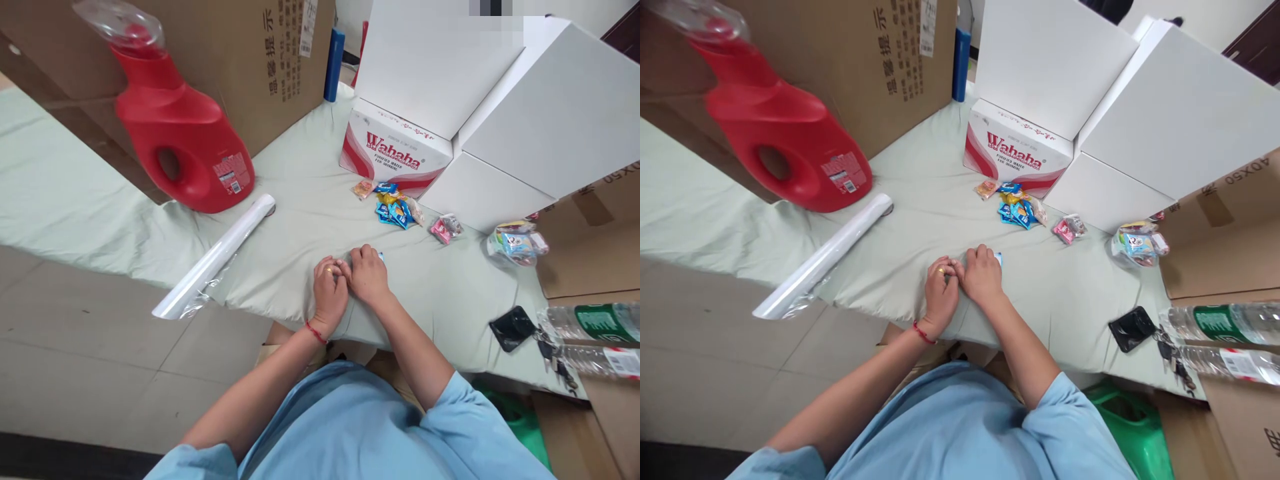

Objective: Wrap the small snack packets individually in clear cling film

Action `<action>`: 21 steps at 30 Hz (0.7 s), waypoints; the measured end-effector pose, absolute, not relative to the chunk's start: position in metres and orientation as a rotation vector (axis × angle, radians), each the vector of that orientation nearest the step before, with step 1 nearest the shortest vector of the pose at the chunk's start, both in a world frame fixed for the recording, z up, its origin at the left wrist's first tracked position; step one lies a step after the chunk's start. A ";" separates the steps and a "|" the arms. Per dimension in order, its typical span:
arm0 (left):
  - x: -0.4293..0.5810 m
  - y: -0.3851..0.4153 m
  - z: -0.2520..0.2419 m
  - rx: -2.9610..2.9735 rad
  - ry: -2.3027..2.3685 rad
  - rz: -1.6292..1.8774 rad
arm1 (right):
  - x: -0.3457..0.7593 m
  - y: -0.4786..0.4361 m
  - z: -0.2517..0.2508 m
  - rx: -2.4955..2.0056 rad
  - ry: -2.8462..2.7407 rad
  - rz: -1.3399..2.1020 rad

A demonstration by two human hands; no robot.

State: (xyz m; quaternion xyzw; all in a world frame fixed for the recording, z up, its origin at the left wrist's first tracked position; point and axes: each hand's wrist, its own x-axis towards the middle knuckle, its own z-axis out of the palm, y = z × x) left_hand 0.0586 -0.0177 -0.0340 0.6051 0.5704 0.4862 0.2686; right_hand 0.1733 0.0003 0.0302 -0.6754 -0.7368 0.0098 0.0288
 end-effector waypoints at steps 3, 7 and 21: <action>0.061 -0.018 -0.035 1.536 1.557 1.387 | 0.179 -0.006 0.023 -2.001 -2.310 0.011; 0.063 -0.017 -0.036 1.496 1.535 1.369 | 0.187 -0.007 0.019 -1.963 -2.219 0.022; 0.068 -0.029 0.005 0.995 0.875 0.990 | 0.251 -0.048 0.031 -1.429 -1.023 1.069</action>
